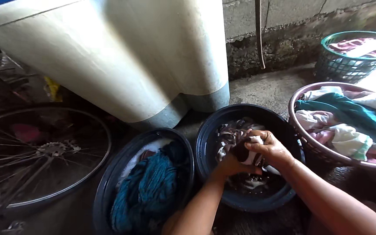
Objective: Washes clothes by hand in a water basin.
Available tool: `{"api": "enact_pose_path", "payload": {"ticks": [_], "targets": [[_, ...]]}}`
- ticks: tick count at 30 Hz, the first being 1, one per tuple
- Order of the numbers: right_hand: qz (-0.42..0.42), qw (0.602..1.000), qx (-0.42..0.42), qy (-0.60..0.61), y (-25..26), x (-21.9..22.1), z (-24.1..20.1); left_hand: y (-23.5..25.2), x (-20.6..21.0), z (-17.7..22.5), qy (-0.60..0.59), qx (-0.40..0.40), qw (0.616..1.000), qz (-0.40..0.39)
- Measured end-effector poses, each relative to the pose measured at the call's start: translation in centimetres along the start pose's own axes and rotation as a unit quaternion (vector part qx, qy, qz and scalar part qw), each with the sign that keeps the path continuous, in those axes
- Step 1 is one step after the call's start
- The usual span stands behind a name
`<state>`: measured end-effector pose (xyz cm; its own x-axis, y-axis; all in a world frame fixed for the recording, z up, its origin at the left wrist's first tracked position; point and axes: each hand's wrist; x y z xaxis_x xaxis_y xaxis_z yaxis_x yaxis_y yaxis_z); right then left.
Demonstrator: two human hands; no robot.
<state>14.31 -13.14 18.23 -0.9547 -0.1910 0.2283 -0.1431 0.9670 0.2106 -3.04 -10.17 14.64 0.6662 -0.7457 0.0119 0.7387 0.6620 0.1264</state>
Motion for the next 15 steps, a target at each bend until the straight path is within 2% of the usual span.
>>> {"api": "enact_pose_path", "payload": {"ticks": [2, 5, 9, 12, 15], "targets": [[0.04, 0.998, 0.023, -0.031, 0.2, 0.7, 0.1, -0.1, 0.7, -0.3, 0.038, -0.038, 0.998, 0.03], [0.076, 0.976, 0.099, -0.181, 0.4, 1.5, 0.7, -0.8, 1.9, 0.0, 0.088, -0.119, 0.986, 0.081], [0.087, 0.937, 0.137, -0.31, 0.5, 1.4, 1.9, -0.5, 3.0, 1.7, 0.189, -0.259, 0.946, 0.059], [0.086, 0.915, 0.136, -0.369, 0.8, 1.5, 2.1, -0.1, 3.6, 1.8, 0.212, -0.262, 0.941, 0.043], [0.087, 0.893, 0.135, -0.421, 0.8, 2.1, 2.0, 0.2, 4.1, 2.2, 0.261, -0.268, 0.927, -0.007]]}}
Point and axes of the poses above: each hand's wrist, its own y-axis towards the middle knuckle, its own x-axis out of the palm, z = x × y, and after that the axes turned 5 degrees about x, right-handed
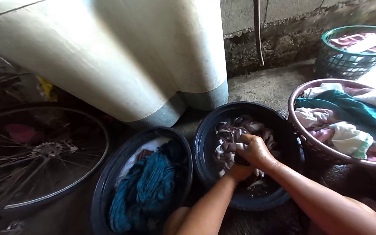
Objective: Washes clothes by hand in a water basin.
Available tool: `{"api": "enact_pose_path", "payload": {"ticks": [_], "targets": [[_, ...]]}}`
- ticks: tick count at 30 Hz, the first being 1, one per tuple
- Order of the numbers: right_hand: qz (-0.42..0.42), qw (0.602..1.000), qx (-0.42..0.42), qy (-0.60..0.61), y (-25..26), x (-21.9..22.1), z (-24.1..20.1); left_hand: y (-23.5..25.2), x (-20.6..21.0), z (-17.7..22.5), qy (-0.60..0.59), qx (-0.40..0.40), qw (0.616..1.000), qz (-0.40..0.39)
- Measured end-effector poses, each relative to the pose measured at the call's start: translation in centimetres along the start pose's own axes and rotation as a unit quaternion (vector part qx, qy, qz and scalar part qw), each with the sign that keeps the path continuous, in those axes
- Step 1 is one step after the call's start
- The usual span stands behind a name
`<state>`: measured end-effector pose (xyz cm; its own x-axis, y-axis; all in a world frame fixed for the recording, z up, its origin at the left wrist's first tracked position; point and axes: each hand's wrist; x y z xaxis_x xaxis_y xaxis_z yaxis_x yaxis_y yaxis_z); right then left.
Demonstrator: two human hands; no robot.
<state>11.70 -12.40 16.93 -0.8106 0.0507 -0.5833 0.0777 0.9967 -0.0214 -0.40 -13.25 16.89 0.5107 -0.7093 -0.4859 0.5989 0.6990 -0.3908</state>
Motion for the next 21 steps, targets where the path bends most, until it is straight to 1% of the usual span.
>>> {"api": "enact_pose_path", "payload": {"ticks": [2, 4, 6, 7, 9, 10, 11, 12, 13, 14, 15, 17, 18, 19, 21], "targets": [[0.013, 0.999, -0.016, -0.028, -0.4, 0.4, -0.1, -0.1, 0.3, 0.1, 0.035, 0.0, 0.999, -0.015], [0.027, 0.998, -0.043, -0.048, -0.7, 0.7, -0.1, 0.1, 1.0, -0.5, 0.06, 0.033, 0.998, -0.004], [0.037, 0.995, -0.07, -0.068, -0.8, 0.9, 0.0, 1.4, 1.8, -2.3, 0.098, 0.079, 0.992, -0.006], [0.045, 0.993, -0.083, -0.073, -0.9, 1.1, 0.1, 1.9, 2.2, -3.1, 0.119, 0.088, 0.989, -0.011], [0.059, 0.99, -0.107, -0.064, -0.8, 1.5, 0.6, 2.1, 2.1, -3.3, 0.161, 0.057, 0.984, -0.053], [0.043, 0.993, -0.107, -0.04, -0.5, 1.4, 0.8, 1.6, 1.5, -2.5, 0.151, 0.016, 0.985, -0.078], [0.015, 0.995, -0.099, -0.002, -0.2, 1.2, 1.0, 0.7, 0.7, -1.2, 0.099, -0.026, 0.992, -0.069], [-0.017, 0.995, -0.089, 0.049, 0.2, 0.7, 1.2, 0.1, 0.3, -0.6, 0.017, -0.056, 0.998, -0.022], [-0.043, 0.991, -0.074, 0.099, 0.6, 0.1, 1.4, 0.1, 0.5, -0.7, -0.086, -0.062, 0.993, 0.058], [-0.053, 0.988, -0.062, 0.134, 1.0, -0.5, 1.6, 0.7, 0.5, -0.9, -0.176, -0.057, 0.975, 0.124], [-0.044, 0.986, -0.059, 0.148, 1.5, -1.1, 1.8, 1.2, 0.3, -0.9, -0.23, -0.063, 0.958, 0.16], [-0.008, 0.984, -0.085, 0.159, 2.9, -2.1, 3.3, 1.7, -0.1, -1.2, -0.289, -0.051, 0.938, 0.187], [-0.017, 0.979, -0.077, 0.189, 3.5, -2.5, 4.3, 1.6, -0.1, -1.3, -0.309, -0.032, 0.931, 0.19], [-0.053, 0.969, -0.05, 0.236, 3.9, -2.8, 5.2, 1.5, -0.3, -1.4, -0.335, -0.005, 0.923, 0.192], [-0.142, 0.924, 0.006, 0.355, 3.8, -1.9, 6.2, 0.8, -1.3, -1.0, -0.386, 0.044, 0.907, 0.165]]}}
Point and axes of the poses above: each hand's wrist, its own y-axis towards the middle knuckle, its own x-axis out of the palm, z = x × y, and after that the axes turned 5 degrees about x, right-handed
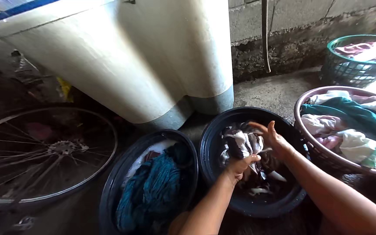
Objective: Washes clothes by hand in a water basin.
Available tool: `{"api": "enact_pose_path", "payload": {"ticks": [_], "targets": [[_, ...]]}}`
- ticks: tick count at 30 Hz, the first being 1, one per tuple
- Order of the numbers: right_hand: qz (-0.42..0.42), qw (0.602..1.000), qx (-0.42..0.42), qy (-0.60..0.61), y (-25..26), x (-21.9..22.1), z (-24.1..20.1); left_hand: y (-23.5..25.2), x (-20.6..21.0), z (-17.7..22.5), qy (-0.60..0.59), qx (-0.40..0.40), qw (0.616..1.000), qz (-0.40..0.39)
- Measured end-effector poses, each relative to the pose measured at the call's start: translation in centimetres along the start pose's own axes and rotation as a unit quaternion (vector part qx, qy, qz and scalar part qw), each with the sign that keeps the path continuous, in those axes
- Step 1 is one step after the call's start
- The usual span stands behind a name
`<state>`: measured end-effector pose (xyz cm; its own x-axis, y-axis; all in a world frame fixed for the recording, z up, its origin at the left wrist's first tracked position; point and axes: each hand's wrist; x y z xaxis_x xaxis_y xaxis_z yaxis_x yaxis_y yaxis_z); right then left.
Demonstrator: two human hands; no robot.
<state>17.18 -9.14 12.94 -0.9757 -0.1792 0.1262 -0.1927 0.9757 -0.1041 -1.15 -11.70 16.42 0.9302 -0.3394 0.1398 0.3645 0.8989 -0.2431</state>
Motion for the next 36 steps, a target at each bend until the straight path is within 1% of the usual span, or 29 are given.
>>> {"api": "enact_pose_path", "payload": {"ticks": [2, 4, 6, 7, 8, 9, 11, 12, 13, 16, 18, 21, 23, 24, 26, 28, 29, 31, 34, 36], "targets": [[-0.043, 0.994, 0.03, 0.091, -0.6, 1.4, 1.8, -0.7, -0.4, 1.3, -0.068, 0.027, 0.996, -0.058], [-0.093, 0.984, 0.025, 0.151, -1.3, 3.1, 2.5, -1.7, -1.3, 2.3, -0.128, 0.054, 0.981, -0.137], [-0.149, 0.978, -0.019, 0.148, -1.6, 4.5, 1.9, -1.8, -2.4, 3.0, -0.173, 0.08, 0.959, -0.21], [-0.17, 0.974, -0.038, 0.147, -1.8, 5.2, 1.8, -1.7, -2.9, 3.4, -0.192, 0.087, 0.953, -0.219], [-0.205, 0.967, -0.043, 0.148, -1.9, 5.6, 2.0, -1.5, -3.2, 3.8, -0.209, 0.083, 0.953, -0.203], [-0.254, 0.953, -0.031, 0.161, -2.0, 6.0, 2.5, -1.3, -3.5, 4.2, -0.223, 0.067, 0.958, -0.165], [-0.357, 0.915, 0.02, 0.187, -1.6, 6.2, 3.6, -0.5, -3.9, 4.5, -0.238, 0.037, 0.968, -0.075], [-0.37, 0.909, 0.057, 0.183, -1.3, 6.3, 3.7, 0.0, -3.9, 4.5, -0.239, 0.024, 0.97, -0.038], [-0.35, 0.918, 0.092, 0.165, -1.3, 6.5, 3.6, 0.4, -3.8, 4.2, -0.235, 0.009, 0.972, -0.01], [-0.217, 0.96, 0.165, 0.065, -2.1, 7.6, 2.3, 1.3, -3.3, 2.9, -0.17, -0.028, 0.984, 0.042], [-0.154, 0.976, 0.154, 0.001, -2.2, 8.2, 1.9, 1.8, -2.8, 2.1, -0.14, -0.034, 0.986, 0.082], [-0.104, 0.981, 0.108, -0.122, -2.1, 8.5, 2.3, 2.4, -2.3, 1.1, -0.125, -0.044, 0.984, 0.117], [-0.084, 0.964, 0.098, -0.232, -1.9, 8.5, 2.5, 2.6, -1.9, 0.8, -0.113, -0.046, 0.983, 0.136], [-0.079, 0.946, 0.115, -0.292, -1.9, 8.4, 2.5, 2.7, -1.7, 0.5, -0.108, -0.04, 0.982, 0.147], [-0.074, 0.901, 0.17, -0.391, -1.8, 8.4, 1.9, 2.9, -1.3, 0.1, -0.093, -0.032, 0.981, 0.165], [-0.069, 0.854, 0.22, -0.467, -2.1, 8.8, 0.6, 3.0, -1.0, -0.3, -0.077, -0.033, 0.979, 0.185], [-0.067, 0.834, 0.232, -0.497, -2.1, 8.9, 0.2, 3.1, -0.8, -0.6, -0.073, -0.038, 0.977, 0.196], [-0.059, 0.807, 0.234, -0.539, -2.3, 9.2, 0.1, 3.3, -0.5, -1.0, -0.07, -0.041, 0.973, 0.217], [-0.022, 0.784, 0.215, -0.582, -2.6, 9.7, 0.7, 3.5, -0.3, -1.6, -0.067, -0.053, 0.969, 0.232], [0.015, 0.776, 0.197, -0.599, -2.8, 10.0, 1.6, 3.4, -0.3, -1.6, -0.054, -0.068, 0.969, 0.233]]}}
Point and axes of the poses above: each hand's wrist, its own y-axis towards the middle knuckle, its own x-axis out of the palm, z = x × y, and after that the axes turned 5 degrees about x, right-handed
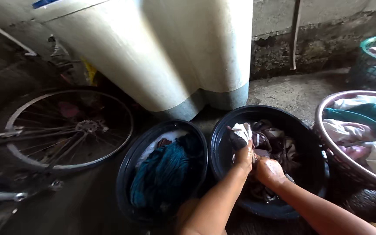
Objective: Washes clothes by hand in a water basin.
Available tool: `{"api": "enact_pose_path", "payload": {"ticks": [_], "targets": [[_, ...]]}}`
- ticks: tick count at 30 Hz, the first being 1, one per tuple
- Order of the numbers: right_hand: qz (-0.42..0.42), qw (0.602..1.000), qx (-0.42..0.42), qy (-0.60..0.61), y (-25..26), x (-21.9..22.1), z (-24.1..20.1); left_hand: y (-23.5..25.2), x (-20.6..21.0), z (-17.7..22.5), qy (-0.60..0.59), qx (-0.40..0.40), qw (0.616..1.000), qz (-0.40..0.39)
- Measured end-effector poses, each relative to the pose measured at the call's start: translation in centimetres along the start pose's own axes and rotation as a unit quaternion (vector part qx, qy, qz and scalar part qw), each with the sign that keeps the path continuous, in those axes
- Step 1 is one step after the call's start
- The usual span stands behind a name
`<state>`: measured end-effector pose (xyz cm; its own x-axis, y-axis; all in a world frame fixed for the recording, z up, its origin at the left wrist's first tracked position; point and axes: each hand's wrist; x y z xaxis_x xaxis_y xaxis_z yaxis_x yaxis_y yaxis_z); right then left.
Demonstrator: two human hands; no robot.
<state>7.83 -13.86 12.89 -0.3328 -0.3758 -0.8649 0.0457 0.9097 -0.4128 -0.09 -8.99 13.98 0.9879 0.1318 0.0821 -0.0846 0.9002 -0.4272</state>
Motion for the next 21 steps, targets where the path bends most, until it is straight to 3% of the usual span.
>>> {"api": "enact_pose_path", "payload": {"ticks": [3, 6, 9, 11, 14, 16, 19, 21], "targets": [[-0.003, 0.998, 0.005, 0.067, 0.7, 0.8, 0.2, -0.7, -0.3, 0.9, 0.022, -0.014, 1.0, -0.013], [0.035, 0.969, -0.043, 0.242, 1.1, 0.7, 0.8, -1.7, -0.9, 2.0, 0.03, 0.073, 0.996, -0.048], [0.034, 0.909, -0.063, 0.411, -0.3, -0.4, -0.3, -2.6, -2.1, 3.9, 0.029, 0.148, 0.984, -0.095], [-0.003, 0.857, -0.07, 0.511, -1.6, -0.8, -1.5, -2.8, -3.4, 5.1, -0.004, 0.129, 0.982, -0.135], [-0.047, 0.723, -0.079, 0.685, -2.1, -1.6, -3.5, -2.2, -6.6, 6.5, -0.024, 0.09, 0.966, -0.242], [-0.027, 0.649, -0.067, 0.757, -1.9, -2.9, -4.7, -2.1, -8.0, 6.2, 0.031, 0.117, 0.96, -0.251], [0.045, 0.614, -0.039, 0.787, -1.7, -5.8, -6.3, -4.3, -8.6, 5.7, 0.11, 0.203, 0.934, -0.271], [0.081, 0.598, -0.004, 0.797, -1.7, -8.0, -7.6, -5.2, -8.2, 4.5, 0.155, 0.297, 0.918, -0.213]]}}
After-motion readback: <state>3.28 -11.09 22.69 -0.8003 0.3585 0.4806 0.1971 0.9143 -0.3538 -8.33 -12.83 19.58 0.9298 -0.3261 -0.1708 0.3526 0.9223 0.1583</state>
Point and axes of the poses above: each hand's wrist, its own y-axis towards the middle knuckle, its own x-axis out of the palm, z = x × y, and after that the axes turned 5 degrees about x, right-handed
